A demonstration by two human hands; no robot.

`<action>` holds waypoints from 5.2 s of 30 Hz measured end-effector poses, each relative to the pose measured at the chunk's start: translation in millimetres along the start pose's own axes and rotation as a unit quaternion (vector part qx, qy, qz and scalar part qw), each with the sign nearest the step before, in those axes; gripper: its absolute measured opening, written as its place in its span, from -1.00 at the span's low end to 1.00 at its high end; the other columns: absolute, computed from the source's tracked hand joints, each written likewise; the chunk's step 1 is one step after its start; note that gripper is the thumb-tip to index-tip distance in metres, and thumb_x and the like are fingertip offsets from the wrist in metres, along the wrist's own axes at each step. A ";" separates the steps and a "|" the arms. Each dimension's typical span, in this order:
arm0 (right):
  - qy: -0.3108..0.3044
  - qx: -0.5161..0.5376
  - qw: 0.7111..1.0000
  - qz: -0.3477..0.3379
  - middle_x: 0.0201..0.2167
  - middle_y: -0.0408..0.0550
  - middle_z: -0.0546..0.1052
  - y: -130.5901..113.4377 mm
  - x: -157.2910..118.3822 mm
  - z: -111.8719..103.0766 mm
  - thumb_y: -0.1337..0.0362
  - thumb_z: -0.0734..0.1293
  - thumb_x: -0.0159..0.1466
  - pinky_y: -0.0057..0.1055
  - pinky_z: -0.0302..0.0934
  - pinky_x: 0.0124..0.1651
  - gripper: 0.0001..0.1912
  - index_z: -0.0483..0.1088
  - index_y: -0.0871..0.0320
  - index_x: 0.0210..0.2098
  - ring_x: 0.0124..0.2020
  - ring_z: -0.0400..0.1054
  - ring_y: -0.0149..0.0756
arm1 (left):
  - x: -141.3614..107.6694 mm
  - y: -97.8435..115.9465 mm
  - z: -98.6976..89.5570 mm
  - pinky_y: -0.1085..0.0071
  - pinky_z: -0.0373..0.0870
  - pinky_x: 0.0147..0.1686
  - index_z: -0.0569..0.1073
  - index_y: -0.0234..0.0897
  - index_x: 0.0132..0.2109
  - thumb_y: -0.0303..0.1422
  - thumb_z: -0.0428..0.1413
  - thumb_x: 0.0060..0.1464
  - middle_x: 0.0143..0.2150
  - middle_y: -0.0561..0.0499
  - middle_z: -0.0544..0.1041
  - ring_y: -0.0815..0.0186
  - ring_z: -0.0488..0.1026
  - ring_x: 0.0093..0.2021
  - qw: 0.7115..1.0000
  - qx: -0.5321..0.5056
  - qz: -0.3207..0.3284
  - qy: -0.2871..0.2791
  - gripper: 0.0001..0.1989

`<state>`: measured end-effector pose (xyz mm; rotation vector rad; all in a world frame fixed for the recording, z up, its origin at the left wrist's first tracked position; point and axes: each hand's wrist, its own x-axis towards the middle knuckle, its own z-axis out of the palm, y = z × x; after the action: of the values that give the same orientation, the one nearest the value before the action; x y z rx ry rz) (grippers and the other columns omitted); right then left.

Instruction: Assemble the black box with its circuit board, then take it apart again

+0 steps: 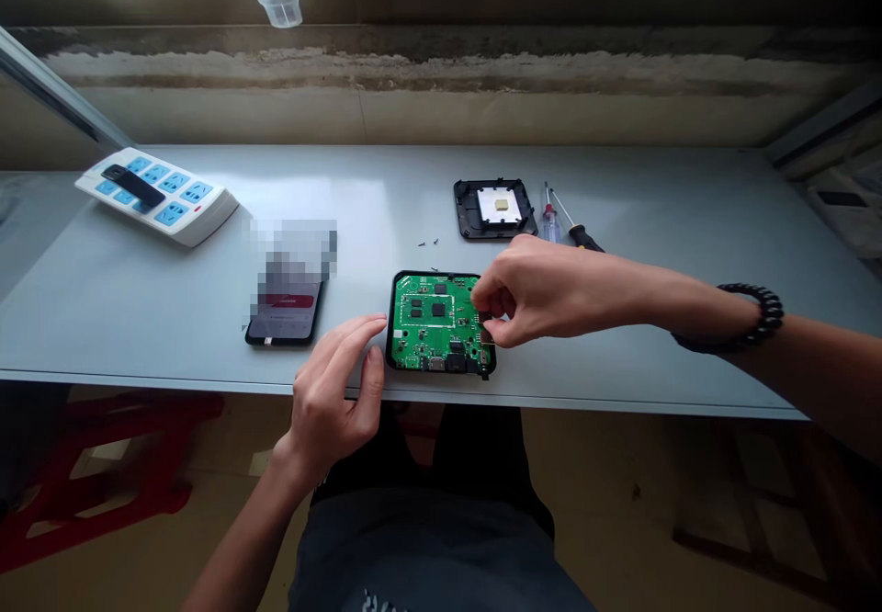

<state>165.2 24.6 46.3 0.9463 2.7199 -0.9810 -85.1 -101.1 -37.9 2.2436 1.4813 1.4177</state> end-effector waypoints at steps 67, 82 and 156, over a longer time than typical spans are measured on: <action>0.002 -0.040 0.999 0.015 -0.67 -0.24 0.13 -6.3 0.9 -5.9 0.42 0.34 0.14 -0.41 -0.16 -0.50 -0.74 0.27 0.20 -0.64 -0.59 -0.08 -0.58 | -5.4 -3.9 1.2 0.32 0.58 0.25 0.53 -0.41 0.13 -0.64 0.16 0.25 0.11 -0.25 0.67 0.16 0.66 0.14 0.997 0.045 0.059 -0.028 -0.67; 0.009 -0.073 0.997 -0.001 -0.69 -0.21 0.19 -5.4 2.9 -3.3 0.37 0.36 0.16 -0.36 -0.21 -0.42 -0.73 0.34 0.16 -0.65 -0.59 -0.07 -0.55 | -4.4 -2.1 2.1 0.33 0.57 0.24 0.53 -0.49 0.12 -0.66 0.15 0.22 0.10 -0.32 0.66 0.11 0.64 0.16 0.997 0.047 0.063 -0.002 -0.66; -0.019 -0.068 0.998 -0.002 -0.65 -0.25 0.11 -2.6 8.7 -4.7 0.38 0.35 0.18 -0.42 -0.13 -0.48 -0.79 0.39 0.19 -0.59 -0.57 -0.15 -0.58 | -8.5 -9.7 4.5 0.14 0.63 0.19 0.46 -0.53 0.24 -0.21 0.33 0.28 0.14 -0.47 0.63 -0.05 0.65 0.15 0.989 0.098 0.097 -0.050 -0.44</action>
<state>157.2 30.5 48.9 0.8902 2.7178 -0.7948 -89.1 -100.8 -51.0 2.5985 1.4647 1.2304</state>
